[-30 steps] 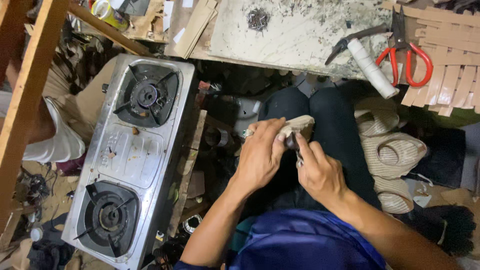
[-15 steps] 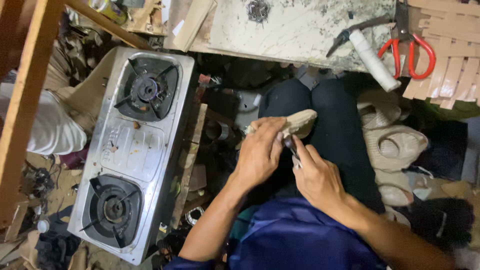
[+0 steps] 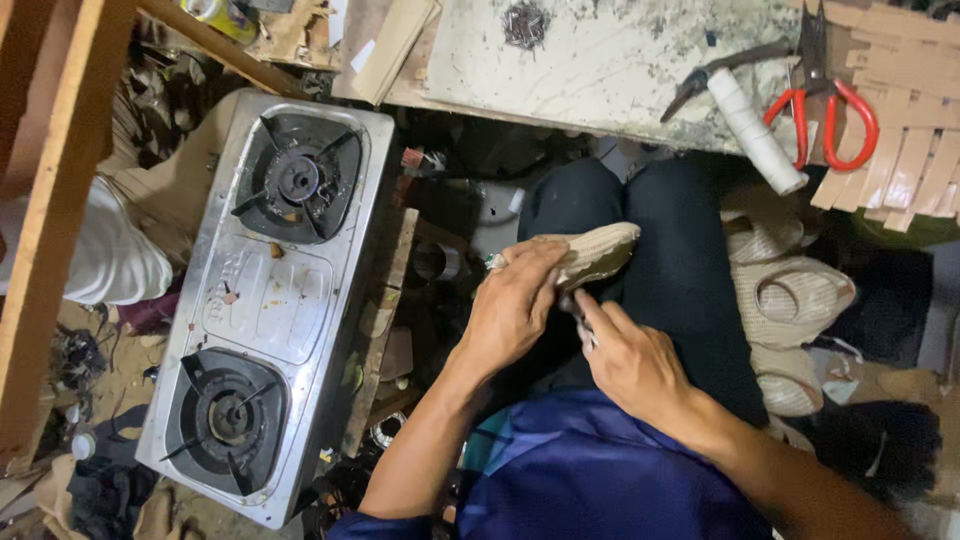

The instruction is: The person sits with a woven shoe upper on their lap, trims excess material from its edge with a knife, presses and shapes the upper by hand, hammers the sole area, and fits a strap piece onto the shoe before setting it on the workbench.

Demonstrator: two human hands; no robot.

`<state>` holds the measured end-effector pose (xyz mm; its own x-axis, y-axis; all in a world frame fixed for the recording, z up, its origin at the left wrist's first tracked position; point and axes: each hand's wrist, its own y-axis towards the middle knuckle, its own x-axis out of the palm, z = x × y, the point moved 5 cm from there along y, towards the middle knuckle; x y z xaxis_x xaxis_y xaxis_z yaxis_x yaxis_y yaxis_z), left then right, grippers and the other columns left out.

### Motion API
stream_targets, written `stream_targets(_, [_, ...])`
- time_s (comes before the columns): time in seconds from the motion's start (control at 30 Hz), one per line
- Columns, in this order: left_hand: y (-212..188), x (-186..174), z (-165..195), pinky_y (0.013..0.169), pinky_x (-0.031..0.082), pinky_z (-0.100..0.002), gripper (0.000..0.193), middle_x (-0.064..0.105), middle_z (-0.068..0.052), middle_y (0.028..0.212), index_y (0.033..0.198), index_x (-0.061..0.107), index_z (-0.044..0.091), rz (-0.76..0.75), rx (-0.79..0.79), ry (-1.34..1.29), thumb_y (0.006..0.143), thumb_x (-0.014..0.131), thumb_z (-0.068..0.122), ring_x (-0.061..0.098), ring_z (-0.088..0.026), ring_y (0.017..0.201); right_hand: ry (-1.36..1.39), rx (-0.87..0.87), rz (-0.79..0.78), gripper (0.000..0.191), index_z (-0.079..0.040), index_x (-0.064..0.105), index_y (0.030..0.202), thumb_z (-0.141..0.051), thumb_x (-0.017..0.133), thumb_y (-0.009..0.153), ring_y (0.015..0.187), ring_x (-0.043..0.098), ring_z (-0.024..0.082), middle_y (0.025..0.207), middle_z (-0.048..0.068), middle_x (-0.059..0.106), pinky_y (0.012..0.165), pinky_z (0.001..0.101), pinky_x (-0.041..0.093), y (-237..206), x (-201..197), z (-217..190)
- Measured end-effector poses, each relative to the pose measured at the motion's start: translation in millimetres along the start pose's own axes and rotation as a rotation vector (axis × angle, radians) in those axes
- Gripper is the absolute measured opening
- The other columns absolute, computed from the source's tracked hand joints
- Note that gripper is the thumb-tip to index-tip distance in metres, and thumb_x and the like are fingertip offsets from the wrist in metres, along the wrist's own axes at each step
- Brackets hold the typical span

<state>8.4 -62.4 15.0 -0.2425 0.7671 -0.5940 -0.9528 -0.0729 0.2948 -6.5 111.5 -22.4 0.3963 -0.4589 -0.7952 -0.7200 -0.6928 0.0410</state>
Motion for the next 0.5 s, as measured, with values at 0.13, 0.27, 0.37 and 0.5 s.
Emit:
stream_targets(0.13, [-6.8, -13.3, -34.2, 0.100, 0.054, -0.039, 0.035, 0.072, -0.017, 0.123, 0.131, 0.066, 0.001, 0.066, -0.203, -0.114, 0.099, 0.053, 0.005, 0.069, -0.032, 0.111, 0.041, 0.124, -0.351, 0.049, -0.012, 0.057, 0.139, -0.023, 0.062, 0.092, 0.070, 0.070, 0.034, 0.088, 0.012, 0.065, 0.063, 0.0442, 0.056, -19.2, -9.5, 21.6])
stream_targets(0.27, [-15.6, -10.4, -87.6, 0.083, 0.052, -0.033, 0.037, 0.073, -0.012, 0.130, 0.137, 0.062, 0.000, 0.146, -0.613, -0.678, 0.107, 0.048, 0.017, 0.067, -0.019, 0.102, -0.100, 0.063, -0.495, 0.048, -0.012, 0.067, 0.126, -0.030, 0.071, 0.082, 0.088, 0.068, 0.034, 0.100, 0.013, 0.068, 0.075, 0.0434, 0.055, -37.1, -34.8, 34.1])
stream_targets(0.37, [-8.6, 6.7, -94.9, 0.107, 0.051, -0.031, 0.037, 0.070, -0.014, 0.134, 0.138, 0.059, -0.004, 0.145, -0.404, -0.863, 0.111, 0.049, 0.019, 0.066, -0.017, 0.123, -0.018, -0.038, -0.218, 0.042, -0.002, 0.072, 0.111, -0.029, 0.075, 0.078, 0.088, 0.068, 0.033, 0.095, 0.014, 0.070, 0.076, 0.0410, 0.054, -30.8, -56.7, 25.1])
stream_targets(0.5, [-1.8, 38.6, -103.1, 0.104, 0.052, -0.031, 0.039, 0.070, -0.015, 0.133, 0.139, 0.058, -0.005, 0.100, -0.442, -0.888, 0.109, 0.048, 0.018, 0.066, -0.018, 0.120, -0.010, -0.027, 0.003, 0.036, 0.001, 0.070, 0.114, -0.019, 0.074, 0.085, 0.092, 0.067, 0.033, 0.099, 0.014, 0.070, 0.080, 0.0403, 0.053, -1.4, -65.9, 6.4])
